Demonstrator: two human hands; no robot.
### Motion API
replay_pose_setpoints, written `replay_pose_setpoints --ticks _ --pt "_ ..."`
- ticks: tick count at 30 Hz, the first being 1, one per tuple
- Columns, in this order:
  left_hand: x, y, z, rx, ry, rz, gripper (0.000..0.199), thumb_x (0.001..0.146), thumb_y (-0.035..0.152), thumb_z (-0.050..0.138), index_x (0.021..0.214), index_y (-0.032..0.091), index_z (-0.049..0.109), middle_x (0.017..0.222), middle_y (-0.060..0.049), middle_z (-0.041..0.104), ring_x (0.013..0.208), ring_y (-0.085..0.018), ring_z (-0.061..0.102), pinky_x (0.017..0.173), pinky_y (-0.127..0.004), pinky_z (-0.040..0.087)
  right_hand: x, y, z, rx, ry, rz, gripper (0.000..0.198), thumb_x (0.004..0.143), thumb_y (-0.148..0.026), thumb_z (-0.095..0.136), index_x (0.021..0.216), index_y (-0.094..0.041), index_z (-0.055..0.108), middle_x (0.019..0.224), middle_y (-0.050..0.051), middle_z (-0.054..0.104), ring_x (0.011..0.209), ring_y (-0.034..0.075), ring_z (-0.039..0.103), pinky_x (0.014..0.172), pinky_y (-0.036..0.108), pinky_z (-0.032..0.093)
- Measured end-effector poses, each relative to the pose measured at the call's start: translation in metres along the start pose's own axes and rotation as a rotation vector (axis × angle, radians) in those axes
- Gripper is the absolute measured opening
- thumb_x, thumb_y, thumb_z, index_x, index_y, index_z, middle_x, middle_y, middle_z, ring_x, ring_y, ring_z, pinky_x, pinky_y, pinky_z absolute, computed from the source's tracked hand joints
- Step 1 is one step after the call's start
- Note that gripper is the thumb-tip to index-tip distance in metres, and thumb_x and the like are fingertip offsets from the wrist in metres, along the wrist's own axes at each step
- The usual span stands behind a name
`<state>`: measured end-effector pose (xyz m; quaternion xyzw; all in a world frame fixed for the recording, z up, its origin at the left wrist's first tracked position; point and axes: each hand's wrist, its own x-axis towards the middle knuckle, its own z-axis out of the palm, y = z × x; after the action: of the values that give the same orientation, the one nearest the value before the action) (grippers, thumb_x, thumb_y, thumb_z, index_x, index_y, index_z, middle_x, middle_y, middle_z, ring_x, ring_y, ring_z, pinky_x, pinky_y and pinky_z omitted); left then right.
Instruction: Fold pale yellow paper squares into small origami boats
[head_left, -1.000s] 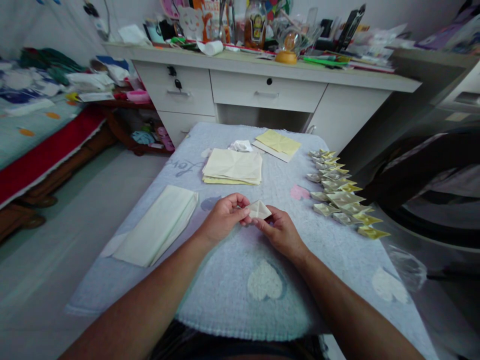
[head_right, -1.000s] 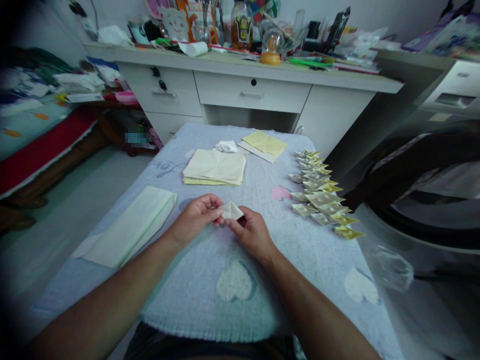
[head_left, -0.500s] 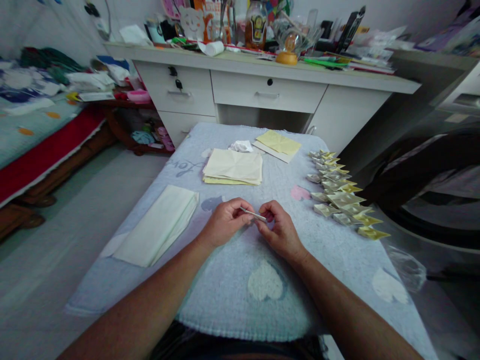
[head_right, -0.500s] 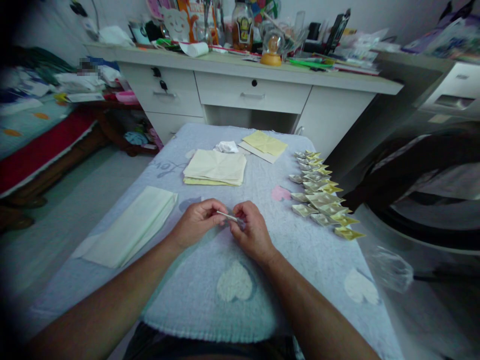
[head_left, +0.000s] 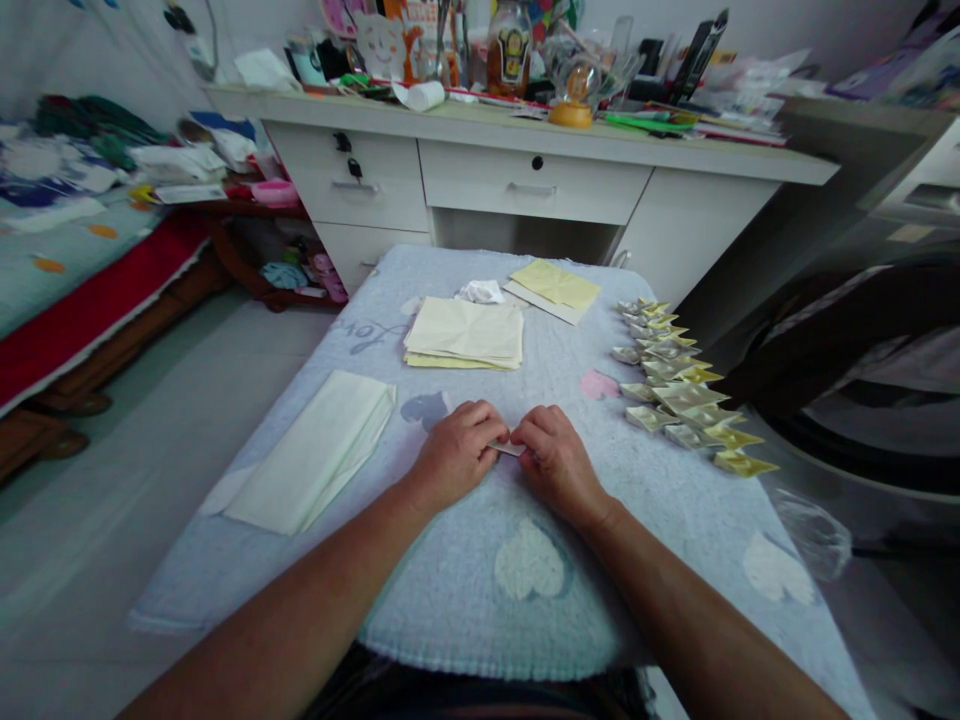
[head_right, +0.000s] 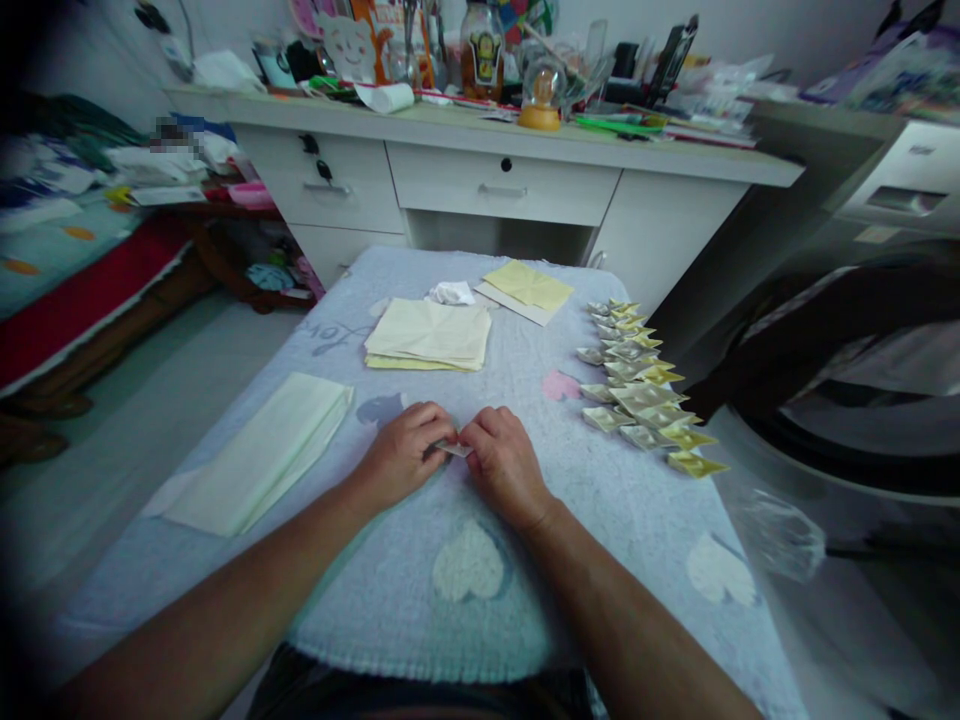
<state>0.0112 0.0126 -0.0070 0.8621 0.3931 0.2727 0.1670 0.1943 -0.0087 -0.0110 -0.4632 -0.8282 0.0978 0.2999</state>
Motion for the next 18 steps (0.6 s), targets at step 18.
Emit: replay_pose_setpoints --ticks 18 --pt "-0.004 -0.002 -0.006 0.033 -0.193 0.05 0.011 0.087 0.019 0.061 0.081 0.019 0.071 0.082 -0.004 0.062 0.082 -0.017 0.057 0.073 -0.029 0.043 -0.002 0.009 -0.017 0.156 -0.188 0.102 0.011 0.079 -0.008 0.066 0.079 -0.019 0.065 0.089 0.004 0.06 0.088 0.019 0.052 0.079 0.032 0.037"
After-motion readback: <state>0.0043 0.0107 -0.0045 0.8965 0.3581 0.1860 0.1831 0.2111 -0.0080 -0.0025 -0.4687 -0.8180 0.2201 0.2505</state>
